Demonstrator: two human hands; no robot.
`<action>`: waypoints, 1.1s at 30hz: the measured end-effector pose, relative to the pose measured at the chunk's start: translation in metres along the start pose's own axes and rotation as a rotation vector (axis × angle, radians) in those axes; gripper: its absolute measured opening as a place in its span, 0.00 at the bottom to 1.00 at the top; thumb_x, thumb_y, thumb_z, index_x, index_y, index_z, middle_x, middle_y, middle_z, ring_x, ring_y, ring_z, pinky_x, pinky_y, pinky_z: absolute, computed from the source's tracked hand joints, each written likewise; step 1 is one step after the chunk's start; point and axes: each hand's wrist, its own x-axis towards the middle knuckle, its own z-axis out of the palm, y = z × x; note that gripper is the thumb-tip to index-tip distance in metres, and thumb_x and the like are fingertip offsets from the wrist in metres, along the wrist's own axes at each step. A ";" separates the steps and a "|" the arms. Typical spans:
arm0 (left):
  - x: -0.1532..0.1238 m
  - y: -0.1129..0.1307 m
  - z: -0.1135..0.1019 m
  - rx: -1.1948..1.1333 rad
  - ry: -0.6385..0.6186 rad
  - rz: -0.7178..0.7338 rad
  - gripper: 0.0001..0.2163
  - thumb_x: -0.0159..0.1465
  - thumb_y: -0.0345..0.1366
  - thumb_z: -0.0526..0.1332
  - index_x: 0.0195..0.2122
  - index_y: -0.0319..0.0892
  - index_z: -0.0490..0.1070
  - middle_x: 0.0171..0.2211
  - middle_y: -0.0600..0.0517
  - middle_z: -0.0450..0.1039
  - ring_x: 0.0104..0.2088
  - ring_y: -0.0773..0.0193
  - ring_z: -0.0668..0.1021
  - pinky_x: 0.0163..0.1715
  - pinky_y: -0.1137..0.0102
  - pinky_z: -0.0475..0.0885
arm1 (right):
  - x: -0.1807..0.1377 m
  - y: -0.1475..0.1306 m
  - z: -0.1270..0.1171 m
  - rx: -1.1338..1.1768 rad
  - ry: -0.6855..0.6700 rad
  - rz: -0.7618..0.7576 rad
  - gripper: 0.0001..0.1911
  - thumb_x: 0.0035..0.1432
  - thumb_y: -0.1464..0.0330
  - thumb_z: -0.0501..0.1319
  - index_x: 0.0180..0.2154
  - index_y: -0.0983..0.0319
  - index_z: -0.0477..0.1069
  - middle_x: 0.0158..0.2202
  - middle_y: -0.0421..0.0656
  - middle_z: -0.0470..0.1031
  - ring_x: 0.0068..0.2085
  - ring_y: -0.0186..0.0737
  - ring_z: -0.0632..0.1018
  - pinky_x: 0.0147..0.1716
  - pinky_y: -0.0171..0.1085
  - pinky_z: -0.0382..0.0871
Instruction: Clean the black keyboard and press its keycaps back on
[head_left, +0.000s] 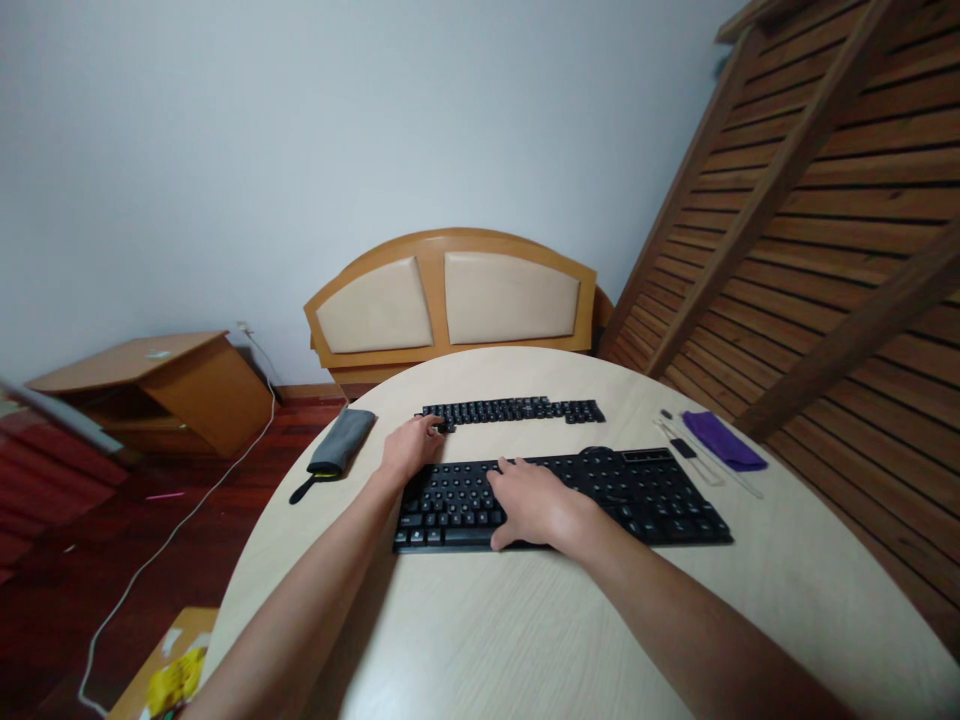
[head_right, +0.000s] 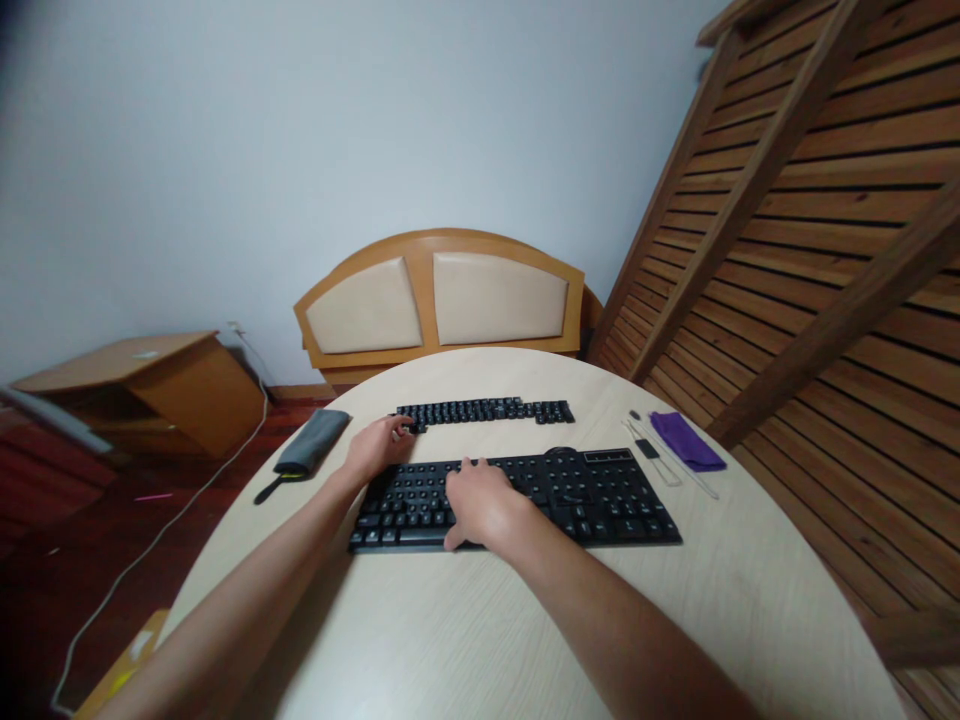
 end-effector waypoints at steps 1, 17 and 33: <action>0.001 0.001 0.002 0.007 0.000 -0.004 0.15 0.64 0.37 0.62 0.52 0.51 0.75 0.45 0.51 0.79 0.44 0.55 0.81 0.40 0.69 0.72 | 0.000 0.000 0.000 0.001 0.003 0.000 0.44 0.46 0.57 0.74 0.60 0.72 0.67 0.65 0.65 0.61 0.62 0.67 0.67 0.56 0.51 0.68; -0.072 0.012 -0.020 -0.149 0.022 0.029 0.07 0.68 0.39 0.60 0.44 0.47 0.76 0.41 0.52 0.80 0.39 0.59 0.80 0.39 0.70 0.72 | 0.002 0.001 0.000 0.013 -0.003 -0.009 0.44 0.46 0.57 0.74 0.60 0.73 0.66 0.65 0.66 0.61 0.62 0.67 0.68 0.56 0.52 0.68; -0.097 0.006 -0.023 -0.522 -0.113 0.331 0.07 0.66 0.38 0.63 0.42 0.45 0.78 0.41 0.49 0.80 0.44 0.57 0.78 0.49 0.62 0.71 | 0.001 0.001 0.000 0.026 -0.008 0.003 0.47 0.46 0.58 0.74 0.62 0.72 0.64 0.66 0.67 0.58 0.64 0.69 0.64 0.57 0.53 0.66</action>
